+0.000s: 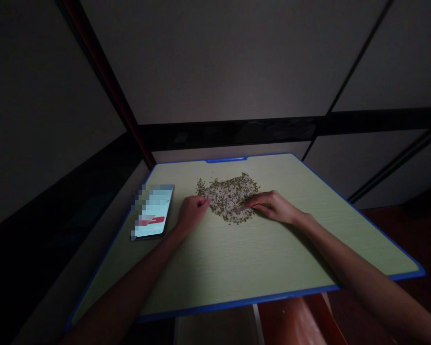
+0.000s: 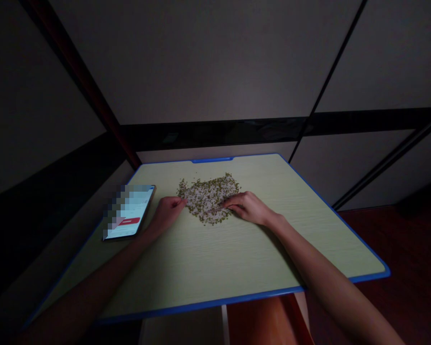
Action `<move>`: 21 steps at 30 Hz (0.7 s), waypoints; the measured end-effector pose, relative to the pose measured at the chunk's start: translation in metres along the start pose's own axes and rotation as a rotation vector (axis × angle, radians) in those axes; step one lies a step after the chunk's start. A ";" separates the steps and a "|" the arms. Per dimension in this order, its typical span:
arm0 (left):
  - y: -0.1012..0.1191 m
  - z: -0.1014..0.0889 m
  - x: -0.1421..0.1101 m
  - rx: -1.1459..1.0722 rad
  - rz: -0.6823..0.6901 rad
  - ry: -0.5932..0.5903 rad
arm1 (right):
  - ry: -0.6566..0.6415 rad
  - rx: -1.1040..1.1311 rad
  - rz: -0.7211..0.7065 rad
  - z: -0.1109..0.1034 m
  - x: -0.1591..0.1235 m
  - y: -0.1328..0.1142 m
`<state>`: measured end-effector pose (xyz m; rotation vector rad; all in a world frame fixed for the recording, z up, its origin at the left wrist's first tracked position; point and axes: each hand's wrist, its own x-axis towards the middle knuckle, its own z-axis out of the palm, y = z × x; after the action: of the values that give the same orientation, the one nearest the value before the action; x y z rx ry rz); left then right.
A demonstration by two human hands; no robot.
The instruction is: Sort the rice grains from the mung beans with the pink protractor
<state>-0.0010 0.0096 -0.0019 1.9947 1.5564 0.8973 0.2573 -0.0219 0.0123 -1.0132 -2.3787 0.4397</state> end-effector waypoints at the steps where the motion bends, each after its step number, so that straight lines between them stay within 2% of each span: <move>1: 0.000 0.000 0.000 0.000 0.001 -0.001 | -0.008 0.005 -0.001 -0.001 0.000 -0.001; 14: 0.001 0.000 0.000 0.005 0.007 -0.017 | -0.127 0.029 -0.021 -0.009 -0.004 -0.016; 21: 0.000 0.001 0.000 -0.008 0.006 -0.014 | -0.179 0.090 0.033 -0.014 -0.007 -0.024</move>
<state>0.0000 0.0097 -0.0022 1.9968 1.5385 0.8886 0.2562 -0.0420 0.0324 -1.0109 -2.4764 0.6687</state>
